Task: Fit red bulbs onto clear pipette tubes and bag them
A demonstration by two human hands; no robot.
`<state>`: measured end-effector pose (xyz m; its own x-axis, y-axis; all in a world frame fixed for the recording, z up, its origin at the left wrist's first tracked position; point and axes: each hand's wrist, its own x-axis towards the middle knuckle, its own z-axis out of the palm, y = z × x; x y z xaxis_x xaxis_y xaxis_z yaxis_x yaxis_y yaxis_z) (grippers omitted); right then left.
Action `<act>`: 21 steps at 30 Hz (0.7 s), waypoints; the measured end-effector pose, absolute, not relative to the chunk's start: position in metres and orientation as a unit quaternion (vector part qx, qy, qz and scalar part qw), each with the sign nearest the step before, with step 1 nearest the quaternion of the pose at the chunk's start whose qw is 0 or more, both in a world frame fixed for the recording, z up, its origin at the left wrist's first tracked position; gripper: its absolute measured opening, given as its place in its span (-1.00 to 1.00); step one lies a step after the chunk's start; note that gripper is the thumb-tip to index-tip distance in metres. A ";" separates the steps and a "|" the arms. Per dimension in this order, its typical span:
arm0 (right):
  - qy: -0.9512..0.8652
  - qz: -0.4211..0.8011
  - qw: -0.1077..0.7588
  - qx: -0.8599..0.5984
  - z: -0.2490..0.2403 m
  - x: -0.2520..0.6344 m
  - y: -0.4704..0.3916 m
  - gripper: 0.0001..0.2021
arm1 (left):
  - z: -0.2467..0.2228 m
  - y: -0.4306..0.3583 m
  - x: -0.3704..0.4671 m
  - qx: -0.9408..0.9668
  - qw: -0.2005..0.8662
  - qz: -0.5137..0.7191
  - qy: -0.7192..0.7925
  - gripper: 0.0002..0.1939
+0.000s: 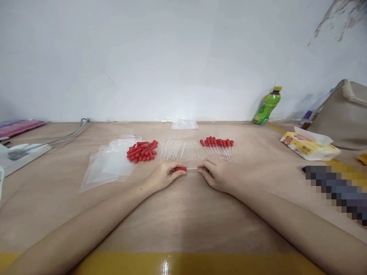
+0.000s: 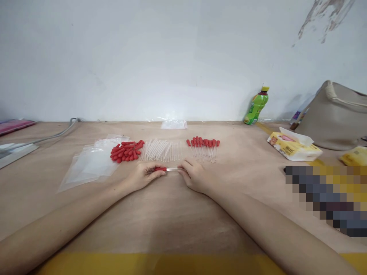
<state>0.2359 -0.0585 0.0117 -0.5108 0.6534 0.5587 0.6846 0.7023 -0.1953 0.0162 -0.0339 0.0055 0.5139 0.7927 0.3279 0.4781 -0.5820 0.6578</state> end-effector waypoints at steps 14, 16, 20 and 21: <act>-0.883 -0.064 0.341 -0.317 -0.005 0.228 -0.049 -0.78 | 0.002 -0.038 0.019 0.838 0.251 0.316 0.366 -0.80; -0.884 -0.057 0.335 -0.321 -0.007 0.226 -0.048 -0.77 | 0.001 -0.038 0.019 0.840 0.242 0.317 0.368 -0.81; -0.886 -0.035 0.319 -0.335 -0.008 0.224 -0.047 -0.76 | -0.002 -0.037 0.017 0.845 0.231 0.320 0.361 -0.82; -0.887 -0.028 0.312 -0.340 -0.008 0.224 -0.047 -0.75 | -0.002 -0.036 0.017 0.847 0.225 0.321 0.359 -0.82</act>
